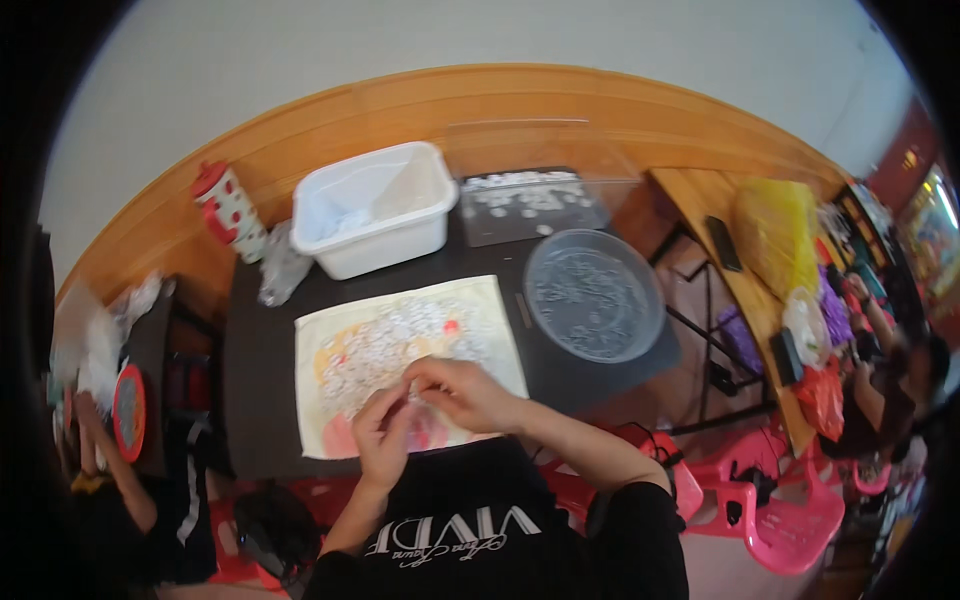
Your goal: Sorting and picking small white plastic components from a pile on a cloth into a plastic container.
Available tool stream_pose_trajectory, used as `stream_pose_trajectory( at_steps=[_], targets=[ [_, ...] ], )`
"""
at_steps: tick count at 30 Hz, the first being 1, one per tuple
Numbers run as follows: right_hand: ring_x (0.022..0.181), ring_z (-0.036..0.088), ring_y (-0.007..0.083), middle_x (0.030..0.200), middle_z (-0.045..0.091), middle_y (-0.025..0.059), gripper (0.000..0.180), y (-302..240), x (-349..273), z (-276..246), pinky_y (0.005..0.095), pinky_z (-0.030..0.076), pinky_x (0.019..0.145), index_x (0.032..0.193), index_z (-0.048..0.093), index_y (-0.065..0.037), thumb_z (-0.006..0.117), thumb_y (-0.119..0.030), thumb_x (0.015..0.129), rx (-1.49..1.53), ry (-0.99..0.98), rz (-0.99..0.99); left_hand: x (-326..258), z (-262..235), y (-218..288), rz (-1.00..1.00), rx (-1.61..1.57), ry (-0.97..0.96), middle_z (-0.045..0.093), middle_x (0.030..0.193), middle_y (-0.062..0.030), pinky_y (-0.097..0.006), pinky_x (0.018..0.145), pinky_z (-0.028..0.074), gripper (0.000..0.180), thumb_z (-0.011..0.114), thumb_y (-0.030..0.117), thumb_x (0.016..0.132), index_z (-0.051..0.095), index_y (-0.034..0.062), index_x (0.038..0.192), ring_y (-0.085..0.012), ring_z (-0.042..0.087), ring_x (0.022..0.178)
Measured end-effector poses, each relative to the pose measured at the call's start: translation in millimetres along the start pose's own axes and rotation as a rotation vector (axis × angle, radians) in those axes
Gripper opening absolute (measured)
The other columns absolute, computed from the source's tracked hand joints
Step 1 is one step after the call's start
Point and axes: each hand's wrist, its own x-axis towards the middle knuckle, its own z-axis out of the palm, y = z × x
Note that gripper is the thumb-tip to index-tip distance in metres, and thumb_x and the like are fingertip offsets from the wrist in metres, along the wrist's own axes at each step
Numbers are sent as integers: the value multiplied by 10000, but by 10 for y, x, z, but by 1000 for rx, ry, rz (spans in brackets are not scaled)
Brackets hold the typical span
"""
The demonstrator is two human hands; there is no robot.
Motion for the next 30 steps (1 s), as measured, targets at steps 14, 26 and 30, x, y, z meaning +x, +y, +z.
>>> stream_pose_trajectory(
  at_steps=[14,26,30],
  targets=[
    [815,661,381,833,669,176,149,113,-779,-1726,444,526,703,908,655,-17,631,17,765,-859,426,217,-157,3,-91,-263,-282,-103,712,953,-120,-215,592,507,75,625,-47,912,679,-38,964,-102,633,696],
    [734,675,377,724,658,188,124,328,-511,-1459,473,531,661,873,580,-26,596,-46,752,-1270,17,313,-187,-64,-95,-301,-188,-69,718,859,-102,-206,549,508,74,650,-41,908,684,-48,974,-92,644,656],
    [751,665,377,765,661,176,113,327,-559,-1509,468,529,672,848,599,-30,599,-29,735,-1325,-25,307,-149,-18,-122,-356,-345,-114,722,883,-107,-216,576,514,92,640,-53,913,684,-49,993,-99,650,679]
  ],
)
